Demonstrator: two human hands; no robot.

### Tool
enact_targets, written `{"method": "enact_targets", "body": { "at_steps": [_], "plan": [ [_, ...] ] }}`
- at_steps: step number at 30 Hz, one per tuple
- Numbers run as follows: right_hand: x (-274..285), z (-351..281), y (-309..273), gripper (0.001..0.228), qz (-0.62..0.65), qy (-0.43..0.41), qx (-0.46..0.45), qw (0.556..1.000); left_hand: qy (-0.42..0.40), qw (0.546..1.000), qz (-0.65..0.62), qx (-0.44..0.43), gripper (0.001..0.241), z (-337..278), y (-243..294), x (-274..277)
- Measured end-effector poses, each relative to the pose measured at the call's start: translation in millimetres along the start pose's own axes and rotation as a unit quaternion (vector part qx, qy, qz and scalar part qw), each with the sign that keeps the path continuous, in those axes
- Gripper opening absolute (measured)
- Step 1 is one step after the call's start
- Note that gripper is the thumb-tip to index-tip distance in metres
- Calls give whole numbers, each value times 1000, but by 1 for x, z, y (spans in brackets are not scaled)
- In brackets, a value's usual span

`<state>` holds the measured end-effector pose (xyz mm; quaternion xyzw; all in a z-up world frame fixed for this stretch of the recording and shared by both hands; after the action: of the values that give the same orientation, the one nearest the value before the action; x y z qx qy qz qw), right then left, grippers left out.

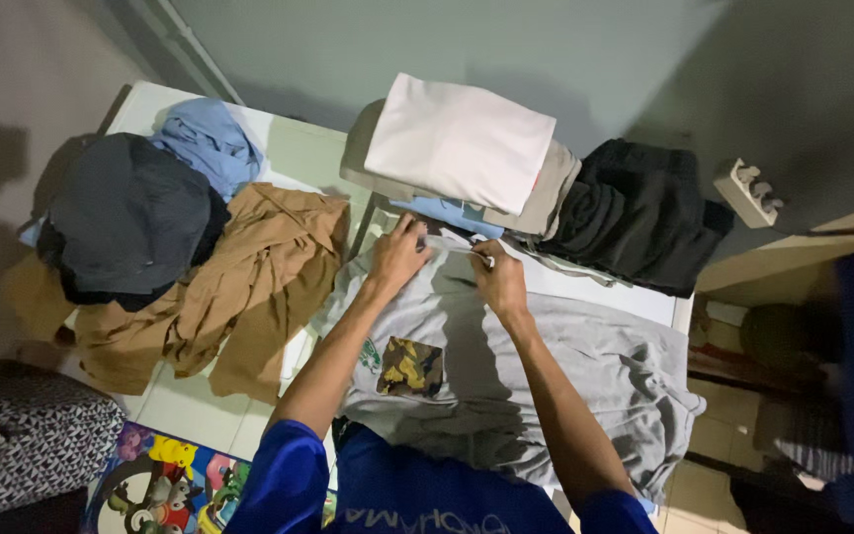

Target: The person folds a white garment and a gray t-shirt on a white table. They smooth and fold each item by hand, then place the folded white garment on a stack of other folded clothes.

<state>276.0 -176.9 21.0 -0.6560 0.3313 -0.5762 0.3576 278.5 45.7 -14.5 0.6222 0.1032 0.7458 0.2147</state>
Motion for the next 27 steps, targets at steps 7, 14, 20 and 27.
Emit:
{"method": "enact_targets", "body": {
  "at_steps": [7,14,20,27],
  "plan": [
    [-12,-12,-31,17,87,-38,28,995,128,982,-8,-138,44,-23,-7,42],
    [-10,-1,-50,17,90,-40,88,991,-63,988,60,-125,29,-22,-38,46],
    [-7,-6,-50,19,68,-7,94,993,27,998,60,7,26,-36,-37,77],
    [-15,-57,-13,18,-167,-139,169,961,7,981,176,-76,31,-97,-16,128]
  ]
}}
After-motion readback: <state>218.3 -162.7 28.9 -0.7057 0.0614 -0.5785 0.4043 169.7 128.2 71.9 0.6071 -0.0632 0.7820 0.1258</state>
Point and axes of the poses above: each hand's wrist, its own z-axis towards the middle knuckle, its own x-axis out of the back of the hand, y = z × x, the point moved 2 cm from there along z, towards the middle knuckle, and after that the axes turned 9 degrees about -x, right-handed, at the moved point
